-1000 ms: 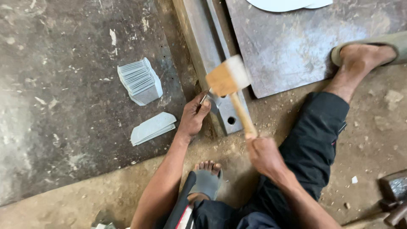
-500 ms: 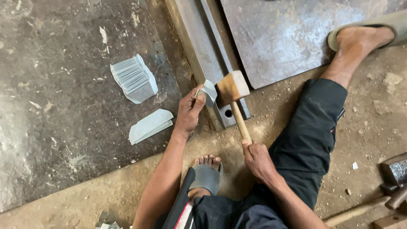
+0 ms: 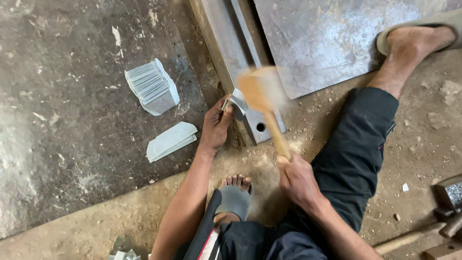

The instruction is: The person sits on the floor of a metal workshop and hammers small flat metal pieces against a steel angle using a wooden mallet to bend and fold them. They pick pieces one at a time, hammer the edge to fold it, check the fold, and stack the finished folded pieces on the work plate.

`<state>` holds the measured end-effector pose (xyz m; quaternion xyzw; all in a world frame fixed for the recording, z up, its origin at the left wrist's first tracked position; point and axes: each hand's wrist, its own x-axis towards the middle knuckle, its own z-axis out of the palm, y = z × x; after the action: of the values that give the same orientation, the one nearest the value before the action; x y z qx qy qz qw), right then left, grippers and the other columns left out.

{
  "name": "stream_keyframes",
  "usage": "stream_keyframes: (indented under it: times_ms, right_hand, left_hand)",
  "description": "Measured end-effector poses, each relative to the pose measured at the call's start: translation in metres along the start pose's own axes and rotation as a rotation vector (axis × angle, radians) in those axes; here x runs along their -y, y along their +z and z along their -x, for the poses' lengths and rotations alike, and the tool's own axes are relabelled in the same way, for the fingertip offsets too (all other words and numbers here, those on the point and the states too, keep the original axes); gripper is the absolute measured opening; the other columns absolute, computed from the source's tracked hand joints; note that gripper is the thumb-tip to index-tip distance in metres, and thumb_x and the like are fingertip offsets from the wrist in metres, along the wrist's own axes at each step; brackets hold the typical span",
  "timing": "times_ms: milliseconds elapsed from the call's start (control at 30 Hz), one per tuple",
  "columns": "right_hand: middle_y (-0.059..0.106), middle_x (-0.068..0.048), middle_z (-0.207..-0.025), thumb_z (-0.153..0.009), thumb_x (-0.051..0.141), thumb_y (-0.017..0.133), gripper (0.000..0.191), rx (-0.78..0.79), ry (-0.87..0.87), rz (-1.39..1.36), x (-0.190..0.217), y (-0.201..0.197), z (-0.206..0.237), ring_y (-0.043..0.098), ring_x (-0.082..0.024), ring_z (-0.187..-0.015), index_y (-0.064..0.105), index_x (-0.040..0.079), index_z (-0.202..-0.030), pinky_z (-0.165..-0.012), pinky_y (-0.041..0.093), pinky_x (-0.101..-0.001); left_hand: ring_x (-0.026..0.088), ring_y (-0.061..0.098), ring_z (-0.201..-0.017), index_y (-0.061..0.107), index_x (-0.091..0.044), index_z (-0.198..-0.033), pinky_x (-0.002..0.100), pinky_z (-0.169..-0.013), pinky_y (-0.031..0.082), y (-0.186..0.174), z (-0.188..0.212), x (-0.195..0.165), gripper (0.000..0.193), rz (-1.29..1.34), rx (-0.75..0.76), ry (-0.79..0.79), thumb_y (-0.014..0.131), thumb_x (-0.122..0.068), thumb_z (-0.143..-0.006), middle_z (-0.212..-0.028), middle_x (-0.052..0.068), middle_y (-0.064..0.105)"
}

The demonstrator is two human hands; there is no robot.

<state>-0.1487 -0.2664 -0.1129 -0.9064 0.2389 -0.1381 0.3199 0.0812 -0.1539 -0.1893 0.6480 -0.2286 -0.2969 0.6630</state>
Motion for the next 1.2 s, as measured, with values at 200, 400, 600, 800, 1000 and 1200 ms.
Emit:
stream_keyframes:
  times_ms: [200, 400, 600, 800, 1000, 1200]
  right_hand:
    - [0.052, 0.000, -0.060, -0.108, 0.014, 0.043, 0.034, -0.161, 0.241, -0.472, -0.026, 0.011, 0.036, 0.049, -0.011, -0.052, 0.055, 0.005, -0.077, -0.047, 0.038, -0.0302]
    - [0.049, -0.002, -0.061, -0.105, 0.015, 0.056, 0.037, -0.055, 0.220, -0.319, -0.072, 0.052, 0.050, 0.047, -0.013, -0.049, 0.055, 0.003, -0.070, -0.045, 0.034, -0.0330]
    - [0.046, -0.002, -0.055, -0.108, 0.021, 0.057, 0.044, 0.124, 0.516, -0.522, -0.084, 0.054, 0.054, 0.043, -0.013, -0.046, 0.056, 0.001, -0.068, -0.044, 0.028, -0.0320]
    - [0.054, 0.004, -0.060, -0.109, 0.023, 0.044, 0.036, -0.147, 0.408, -0.726, -0.053, 0.031, 0.033, 0.048, -0.007, -0.049, 0.057, 0.006, -0.081, -0.045, 0.036, -0.0256]
    - [0.052, -0.001, -0.058, -0.107, 0.025, 0.050, 0.039, 0.096, 0.474, -0.512, -0.045, 0.023, 0.018, 0.048, -0.013, -0.048, 0.057, 0.004, -0.076, -0.046, 0.038, -0.0303]
    - [0.053, -0.001, -0.061, -0.110, 0.033, 0.045, 0.048, 0.114, 0.283, -0.522, -0.043, 0.025, 0.005, 0.051, -0.011, -0.053, 0.060, 0.002, -0.078, -0.048, 0.041, -0.0283]
  left_hand:
    - [0.010, 0.055, -0.107, 0.063, -0.003, -0.141, 0.030, -0.100, 0.046, -0.003, 0.000, 0.009, 0.057, 0.055, 0.026, 0.058, 0.064, -0.046, -0.105, -0.112, -0.003, 0.064]
    - [0.009, 0.058, -0.107, 0.062, -0.002, -0.140, 0.029, -0.097, 0.048, -0.004, -0.001, 0.012, 0.056, 0.063, 0.023, 0.034, 0.061, -0.044, -0.103, -0.114, -0.002, 0.068]
    - [0.009, 0.056, -0.105, 0.061, -0.001, -0.144, 0.028, -0.098, 0.047, -0.005, 0.000, 0.017, 0.056, -0.002, -0.003, 0.056, 0.065, -0.041, -0.105, -0.110, -0.002, 0.065]
    - [0.009, 0.056, -0.109, 0.061, -0.001, -0.142, 0.029, -0.099, 0.047, -0.005, 0.000, 0.017, 0.053, 0.060, 0.019, 0.032, 0.064, -0.040, -0.105, -0.116, -0.002, 0.067]
    - [0.011, 0.060, -0.113, 0.062, -0.003, -0.139, 0.030, -0.101, 0.048, -0.008, 0.000, 0.015, 0.053, 0.019, 0.040, 0.058, 0.062, -0.043, -0.104, -0.120, -0.001, 0.069]
    - [0.013, 0.059, -0.109, 0.059, 0.001, -0.141, 0.032, -0.098, 0.049, -0.010, 0.001, 0.010, 0.056, -0.049, 0.014, 0.052, 0.062, -0.040, -0.104, -0.117, 0.002, 0.068]
